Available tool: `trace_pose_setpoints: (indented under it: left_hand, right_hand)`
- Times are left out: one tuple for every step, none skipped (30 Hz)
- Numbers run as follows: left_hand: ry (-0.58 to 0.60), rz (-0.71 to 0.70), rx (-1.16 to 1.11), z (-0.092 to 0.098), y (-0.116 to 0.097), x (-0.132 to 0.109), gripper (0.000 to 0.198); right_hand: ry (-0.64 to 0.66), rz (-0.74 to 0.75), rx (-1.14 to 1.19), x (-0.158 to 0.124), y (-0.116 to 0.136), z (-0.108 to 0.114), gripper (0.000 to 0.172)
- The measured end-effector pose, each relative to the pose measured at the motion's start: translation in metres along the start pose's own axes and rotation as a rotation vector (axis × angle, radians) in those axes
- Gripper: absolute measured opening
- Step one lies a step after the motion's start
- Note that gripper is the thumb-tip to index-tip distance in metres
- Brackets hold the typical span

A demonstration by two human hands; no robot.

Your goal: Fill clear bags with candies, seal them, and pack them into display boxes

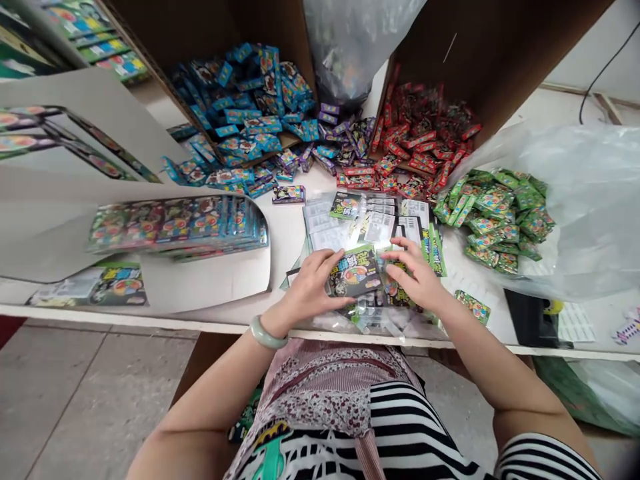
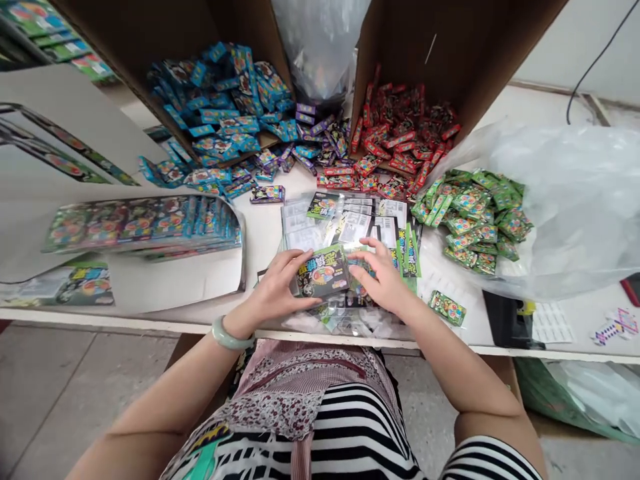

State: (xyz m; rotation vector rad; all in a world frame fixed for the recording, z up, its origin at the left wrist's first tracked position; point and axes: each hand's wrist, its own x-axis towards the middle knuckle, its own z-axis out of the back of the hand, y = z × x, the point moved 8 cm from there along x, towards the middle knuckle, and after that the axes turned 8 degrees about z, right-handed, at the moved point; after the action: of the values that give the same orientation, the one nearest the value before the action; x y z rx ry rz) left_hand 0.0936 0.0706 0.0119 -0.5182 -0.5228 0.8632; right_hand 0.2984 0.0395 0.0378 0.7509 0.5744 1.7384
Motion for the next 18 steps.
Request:
trace_pose_setpoints:
  left_hand:
    - [-0.001, 0.011, -0.003, -0.002, 0.001, 0.001, 0.094]
    - [-0.009, 0.023, 0.003, -0.003, 0.003, 0.002, 0.093]
    - [-0.019, 0.033, 0.011, -0.004, 0.003, 0.003, 0.093]
    - [-0.024, 0.039, 0.016, -0.005, 0.004, 0.003, 0.093]
    - [-0.02, 0.039, 0.016, -0.006, 0.004, 0.004, 0.094]
    - [-0.012, 0.037, 0.013, -0.008, 0.004, 0.004, 0.094]
    - [-0.005, 0.036, 0.009, -0.009, 0.003, 0.004, 0.094]
    - [-0.001, 0.039, 0.009, -0.01, 0.004, 0.004, 0.094]
    - [-0.002, 0.043, 0.014, -0.011, 0.004, 0.004, 0.095]
    - [-0.006, 0.047, 0.022, -0.011, 0.004, 0.004, 0.095]
    - [-0.009, 0.048, 0.03, -0.01, 0.003, 0.004, 0.096]
    - [-0.01, 0.045, 0.034, -0.01, 0.002, 0.003, 0.096]
    - [-0.012, 0.035, 0.036, -0.009, 0.0, 0.003, 0.097]
    - [-0.017, 0.022, 0.037, -0.008, -0.002, 0.002, 0.097]
    - [-0.025, 0.007, 0.039, -0.007, -0.005, 0.002, 0.097]
    - [-0.032, -0.008, 0.043, -0.005, -0.008, 0.001, 0.097]
    - [-0.038, -0.022, 0.049, -0.003, -0.011, 0.0, 0.097]
    - [-0.043, -0.031, 0.056, -0.001, -0.013, -0.001, 0.097]
  right_hand:
    - [-0.014, -0.006, -0.003, 0.0, -0.001, 0.001, 0.032]
    - [-0.017, -0.009, -0.007, 0.001, -0.001, 0.0, 0.031]
    - [-0.007, -0.01, -0.008, 0.001, -0.002, -0.001, 0.03]
    - [0.01, -0.013, -0.005, 0.001, -0.003, -0.004, 0.029]
    - [0.017, -0.02, 0.002, 0.002, -0.004, -0.006, 0.029]
    - [0.008, -0.031, 0.009, 0.002, -0.006, -0.006, 0.028]
    - [-0.009, -0.042, 0.018, 0.002, -0.008, -0.006, 0.027]
    - [-0.024, -0.05, 0.028, 0.002, -0.01, -0.005, 0.026]
    - [-0.031, -0.052, 0.039, 0.002, -0.011, -0.006, 0.026]
    - [-0.026, -0.048, 0.051, 0.002, -0.011, -0.007, 0.025]
    - [-0.011, -0.042, 0.063, 0.002, -0.01, -0.009, 0.025]
    - [0.0, -0.037, 0.073, 0.001, -0.009, -0.01, 0.025]
    - [0.002, -0.037, 0.081, 0.001, -0.008, -0.01, 0.026]
    - [-0.006, -0.041, 0.085, 0.001, -0.007, -0.01, 0.026]
    - [-0.024, -0.047, 0.087, 0.0, -0.006, -0.009, 0.028]
    - [-0.048, -0.052, 0.089, -0.001, -0.004, -0.008, 0.029]
    - [-0.072, -0.054, 0.092, -0.002, -0.003, -0.006, 0.03]
    - [-0.089, -0.052, 0.097, -0.002, 0.0, -0.006, 0.032]
